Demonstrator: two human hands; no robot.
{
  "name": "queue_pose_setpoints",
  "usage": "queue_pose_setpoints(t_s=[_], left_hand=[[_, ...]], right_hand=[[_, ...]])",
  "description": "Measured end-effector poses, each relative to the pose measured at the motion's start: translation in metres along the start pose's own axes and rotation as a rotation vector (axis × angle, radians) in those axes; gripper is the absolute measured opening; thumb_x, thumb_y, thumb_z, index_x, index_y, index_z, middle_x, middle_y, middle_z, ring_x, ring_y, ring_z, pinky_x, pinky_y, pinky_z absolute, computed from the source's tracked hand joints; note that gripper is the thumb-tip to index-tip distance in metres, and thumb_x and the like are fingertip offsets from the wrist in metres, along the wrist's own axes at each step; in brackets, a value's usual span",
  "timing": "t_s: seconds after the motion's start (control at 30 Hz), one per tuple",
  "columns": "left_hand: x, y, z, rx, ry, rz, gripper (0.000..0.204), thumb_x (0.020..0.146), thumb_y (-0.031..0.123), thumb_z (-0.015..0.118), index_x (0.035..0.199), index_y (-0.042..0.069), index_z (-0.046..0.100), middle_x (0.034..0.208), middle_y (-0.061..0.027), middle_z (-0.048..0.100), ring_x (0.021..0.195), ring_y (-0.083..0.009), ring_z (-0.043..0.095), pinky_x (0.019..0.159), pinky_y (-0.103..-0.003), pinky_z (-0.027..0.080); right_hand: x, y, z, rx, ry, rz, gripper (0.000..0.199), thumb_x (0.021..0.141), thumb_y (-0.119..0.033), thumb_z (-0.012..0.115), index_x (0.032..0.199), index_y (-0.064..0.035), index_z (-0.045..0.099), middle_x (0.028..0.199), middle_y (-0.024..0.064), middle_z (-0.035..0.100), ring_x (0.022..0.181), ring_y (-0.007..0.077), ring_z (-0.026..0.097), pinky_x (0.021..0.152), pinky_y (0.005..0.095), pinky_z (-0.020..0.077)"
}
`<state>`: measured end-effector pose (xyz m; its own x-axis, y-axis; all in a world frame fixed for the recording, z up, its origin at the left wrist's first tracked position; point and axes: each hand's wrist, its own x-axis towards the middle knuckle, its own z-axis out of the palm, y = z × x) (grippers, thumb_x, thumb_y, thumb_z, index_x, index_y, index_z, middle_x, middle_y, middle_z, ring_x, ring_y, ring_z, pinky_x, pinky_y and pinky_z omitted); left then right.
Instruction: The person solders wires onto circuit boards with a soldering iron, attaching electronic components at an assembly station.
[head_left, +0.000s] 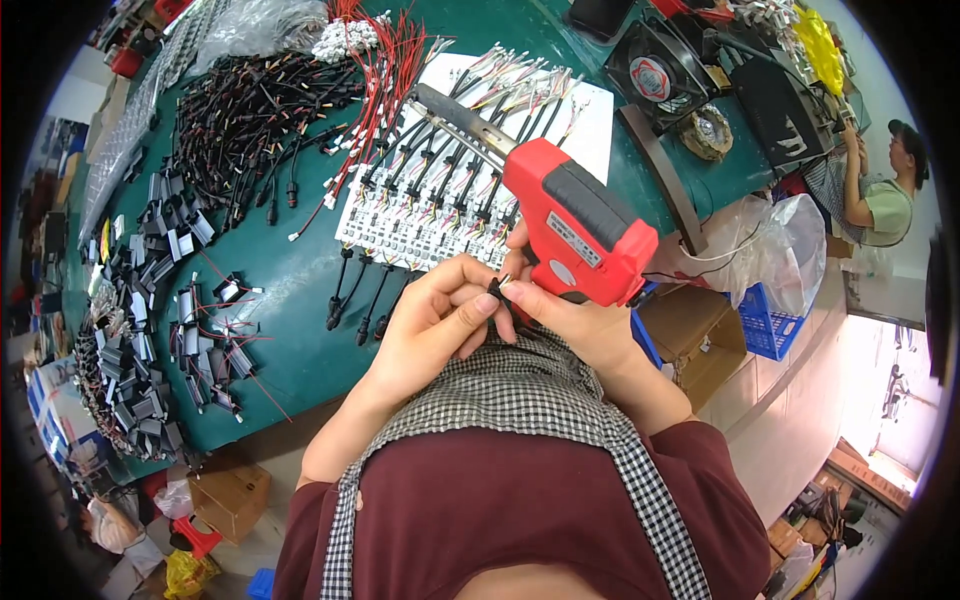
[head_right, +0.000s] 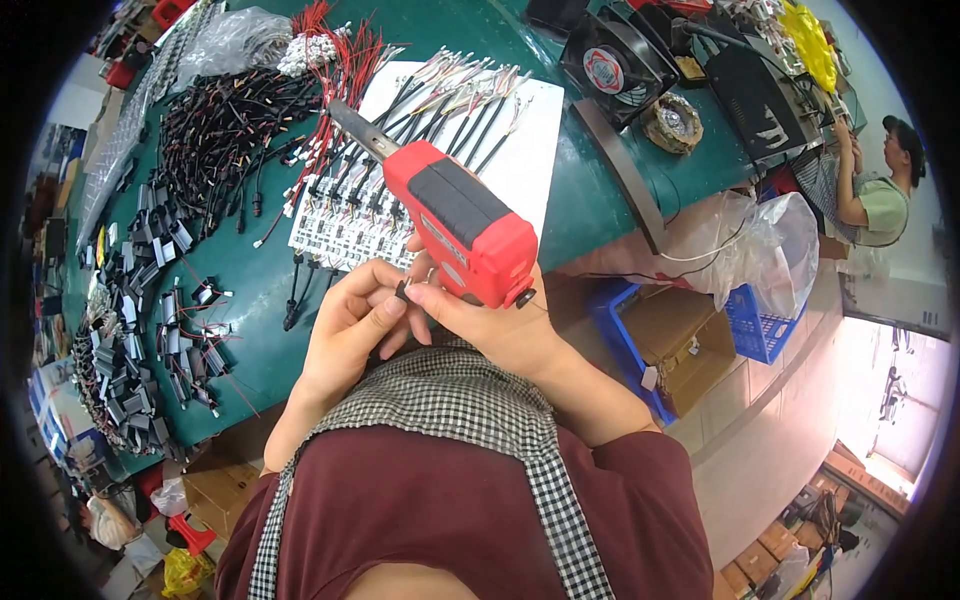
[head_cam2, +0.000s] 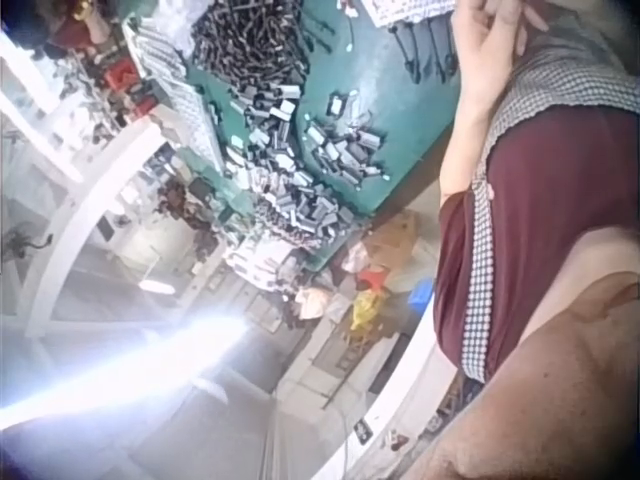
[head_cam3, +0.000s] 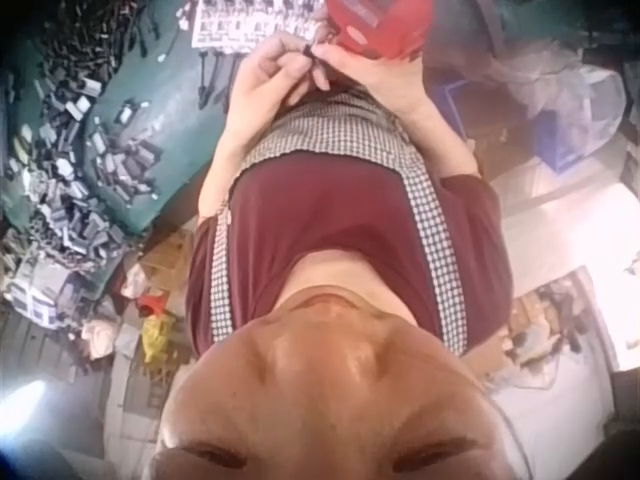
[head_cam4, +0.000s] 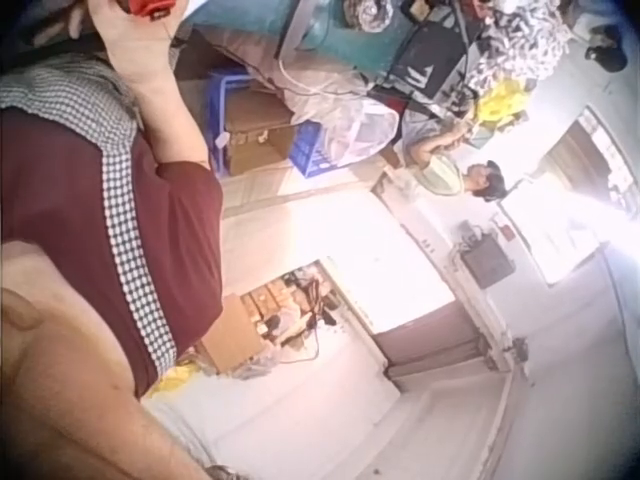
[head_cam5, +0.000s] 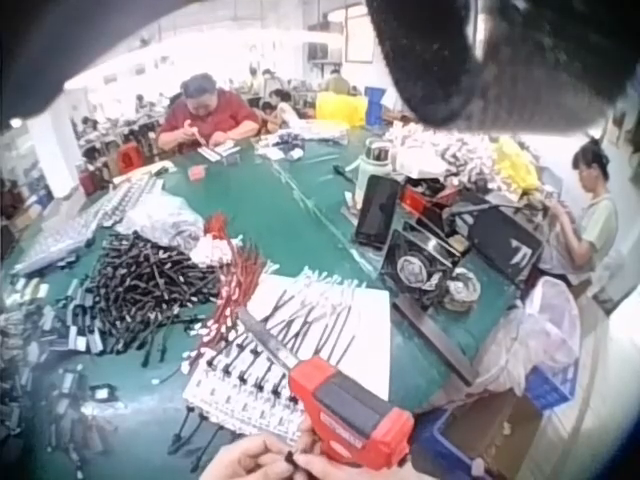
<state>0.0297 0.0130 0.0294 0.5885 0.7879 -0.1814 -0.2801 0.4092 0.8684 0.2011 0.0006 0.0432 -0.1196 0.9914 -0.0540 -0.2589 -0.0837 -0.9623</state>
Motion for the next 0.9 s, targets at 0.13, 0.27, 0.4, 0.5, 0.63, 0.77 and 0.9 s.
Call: queue_pose_setpoints(t_s=[0.13,0.27,0.4,0.5,0.63,0.77,0.9], left_hand=[[-0.002,0.0,0.001,-0.022,0.022,-0.005,0.01,0.092,0.007,0.049,0.1,0.0,0.048,0.075,-0.0086,0.062,0.05,-0.0032,0.041,0.047,-0.017,0.034],[-0.002,-0.001,0.004,0.102,0.089,0.019,0.012,0.091,0.006,0.052,0.101,0.0,0.048,0.075,-0.0083,0.062,0.053,-0.0036,0.044,0.048,-0.017,0.035],[-0.003,-0.002,0.005,0.075,0.104,0.03,0.015,0.089,0.005,0.054,0.102,0.001,0.046,0.075,-0.008,0.062,0.056,-0.004,0.047,0.05,-0.017,0.036],[-0.004,-0.002,0.005,0.04,0.084,0.018,0.016,0.089,0.005,0.054,0.102,0.002,0.045,0.075,-0.0081,0.062,0.057,-0.0043,0.047,0.05,-0.017,0.037],[-0.005,0.0,0.004,0.094,0.072,-0.021,0.017,0.089,0.004,0.055,0.103,0.002,0.046,0.074,-0.0074,0.062,0.06,-0.0059,0.052,0.052,-0.019,0.04],[-0.005,-0.001,0.01,0.312,0.202,0.077,0.017,0.085,0.002,0.058,0.099,0.001,0.049,0.073,-0.0079,0.062,0.063,-0.0115,0.059,0.054,-0.023,0.045],[-0.005,-0.002,0.008,1.058,0.23,0.431,0.02,0.076,-0.005,0.062,0.092,0.001,0.053,0.078,-0.0115,0.063,0.068,-0.021,0.064,0.059,-0.027,0.049]], right_hand=[[0.0,-0.003,0.0,0.042,-0.024,0.015,0.033,0.079,0.002,0.063,0.109,-0.001,0.049,0.088,0.0069,0.058,0.079,0.0084,0.056,0.068,0.022,0.0472],[-0.002,-0.001,0.003,0.095,0.005,0.044,0.031,0.08,0.003,0.06,0.108,-0.0007,0.049,0.089,0.0076,0.058,0.079,0.0085,0.056,0.068,0.0218,0.0472],[-0.004,-0.003,0.002,0.069,-0.035,0.073,0.03,0.08,0.004,0.058,0.108,-0.0005,0.048,0.089,0.0081,0.057,0.079,0.009,0.057,0.068,0.0222,0.0472],[-0.005,0.0,0.0,0.095,-0.067,0.056,0.033,0.083,0.006,0.054,0.114,0.0012,0.047,0.094,0.0083,0.059,0.069,0.01,0.058,0.061,0.024,0.0489],[-0.006,0.001,-0.002,0.067,-0.062,0.056,0.037,0.082,0.008,0.053,0.118,0.0006,0.045,0.096,0.0084,0.059,0.072,0.0103,0.059,0.062,0.0233,0.0496],[-0.006,0.006,0.002,0.036,0.012,-0.01,0.057,0.079,0.01,0.055,0.131,-0.0013,0.036,0.098,0.008,0.059,0.083,0.0096,0.058,0.067,0.0221,0.0498],[-0.006,0.003,0.004,-0.213,-0.017,-0.027,0.073,0.075,0.012,0.055,0.139,-0.0043,0.026,0.105,0.0078,0.054,0.086,0.0088,0.057,0.071,0.0206,0.0481]])
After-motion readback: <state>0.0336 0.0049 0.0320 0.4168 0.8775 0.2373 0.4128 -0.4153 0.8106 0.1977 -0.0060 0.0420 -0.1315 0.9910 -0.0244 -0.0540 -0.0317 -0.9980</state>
